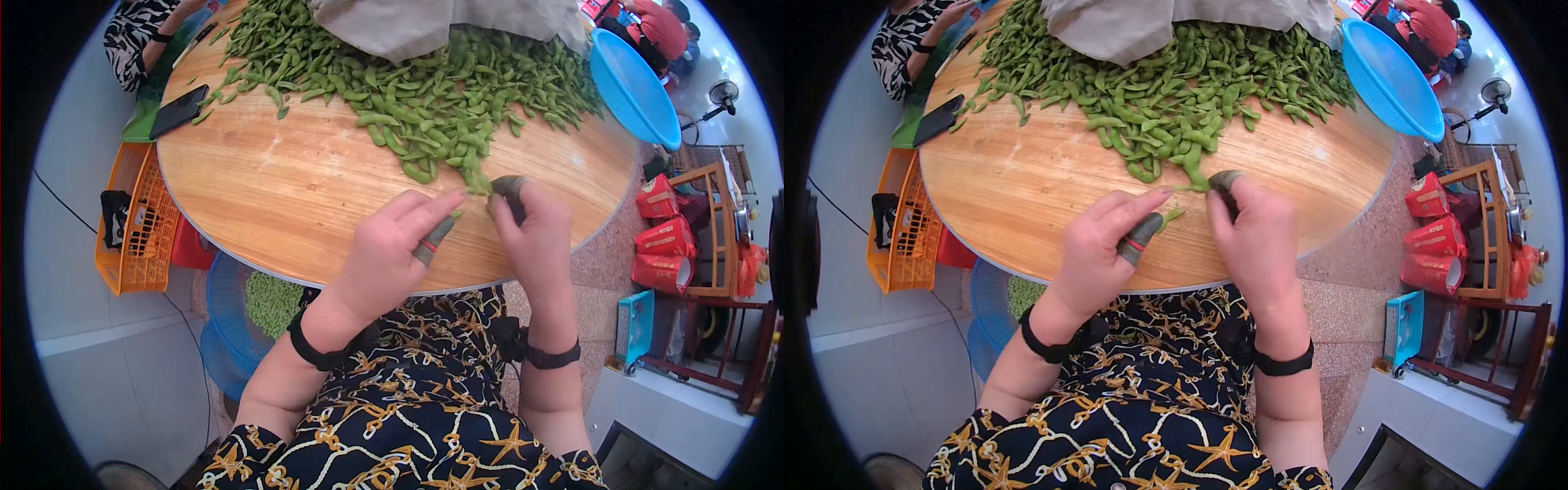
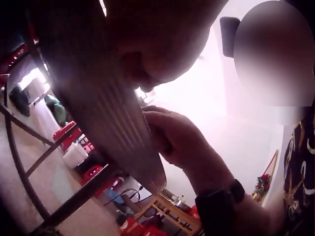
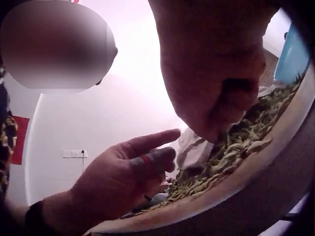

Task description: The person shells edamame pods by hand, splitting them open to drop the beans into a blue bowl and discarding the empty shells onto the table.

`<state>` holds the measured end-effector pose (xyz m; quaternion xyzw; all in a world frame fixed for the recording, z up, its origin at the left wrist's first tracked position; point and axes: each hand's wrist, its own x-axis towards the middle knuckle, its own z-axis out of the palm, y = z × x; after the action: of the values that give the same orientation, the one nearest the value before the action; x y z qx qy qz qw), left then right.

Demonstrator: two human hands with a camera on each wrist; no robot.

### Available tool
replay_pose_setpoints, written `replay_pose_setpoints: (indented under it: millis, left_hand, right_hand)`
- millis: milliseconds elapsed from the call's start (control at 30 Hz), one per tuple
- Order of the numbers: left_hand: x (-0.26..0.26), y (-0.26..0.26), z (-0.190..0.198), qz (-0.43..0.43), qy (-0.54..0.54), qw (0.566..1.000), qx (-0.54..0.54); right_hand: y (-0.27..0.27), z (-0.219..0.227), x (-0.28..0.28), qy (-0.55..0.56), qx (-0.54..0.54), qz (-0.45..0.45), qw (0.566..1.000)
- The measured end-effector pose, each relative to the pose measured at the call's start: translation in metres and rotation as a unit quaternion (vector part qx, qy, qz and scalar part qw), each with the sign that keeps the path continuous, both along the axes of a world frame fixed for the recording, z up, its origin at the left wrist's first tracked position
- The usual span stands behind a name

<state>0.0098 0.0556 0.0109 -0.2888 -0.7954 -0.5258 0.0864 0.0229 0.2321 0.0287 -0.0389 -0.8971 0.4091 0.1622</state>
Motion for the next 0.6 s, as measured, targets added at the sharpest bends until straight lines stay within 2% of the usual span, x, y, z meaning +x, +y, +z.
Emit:
replay_pose_setpoints:
  millis: [67, 100, 133, 167, 200, 267, 300, 333, 367, 400, 433, 467, 533, 600]
  left_hand:
    - [0.002, 0.001, 0.004, 0.007, 0.034, 0.999, -0.038]
    - [0.001, 0.001, 0.005, 0.014, 0.053, 0.996, -0.076]
    - [0.000, 0.001, 0.005, 0.020, 0.073, 0.991, -0.114]
    - [-0.002, 0.001, 0.001, 0.022, 0.074, 0.990, -0.116]
    - [-0.003, 0.002, -0.004, 0.037, 0.065, 0.993, -0.090]
    - [-0.004, 0.000, -0.008, 0.053, 0.057, 0.995, -0.065]
    - [-0.004, -0.004, -0.005, 0.004, -0.212, 0.973, 0.091]
    - [-0.004, -0.007, -0.003, -0.046, -0.460, 0.854, 0.238]
    - [-0.004, -0.009, -0.004, -0.044, -0.459, 0.855, 0.237]
    - [-0.004, -0.011, -0.007, -0.046, -0.447, 0.847, 0.284]
    - [-0.004, -0.013, -0.008, -0.048, -0.434, 0.837, 0.330]
    - [-0.004, -0.012, -0.007, -0.047, -0.432, 0.839, 0.329]
    - [-0.002, -0.008, -0.006, -0.050, -0.380, 0.843, 0.378]
    - [-0.001, -0.004, -0.010, -0.036, -0.356, 0.859, 0.366]
  right_hand:
    - [-0.006, 0.006, 0.005, 0.025, 0.091, 0.059, 0.994]
    - [-0.008, 0.010, 0.008, 0.024, 0.089, 0.061, 0.994]
    - [-0.010, 0.014, 0.010, 0.035, 0.135, 0.097, 0.985]
    - [-0.012, 0.016, 0.010, 0.047, 0.180, 0.133, 0.973]
    - [-0.013, 0.012, 0.010, 0.049, 0.179, 0.134, 0.974]
    - [-0.017, 0.004, 0.009, 0.051, -0.001, 0.161, 0.986]
    - [-0.019, 0.005, 0.010, 0.053, -0.002, 0.162, 0.985]
    - [-0.023, 0.007, 0.013, -0.041, -0.143, 0.150, 0.978]
    - [-0.025, 0.008, 0.016, -0.134, -0.280, 0.134, 0.941]
    - [-0.025, 0.008, 0.018, -0.133, -0.281, 0.136, 0.941]
    - [-0.025, 0.007, 0.019, -0.197, -0.362, 0.168, 0.895]
    - [-0.025, 0.007, 0.020, -0.258, -0.438, 0.198, 0.838]
    - [-0.031, 0.004, 0.021, -0.252, -0.466, 0.201, 0.824]
    - [-0.033, 0.001, 0.020, -0.243, -0.494, 0.204, 0.810]
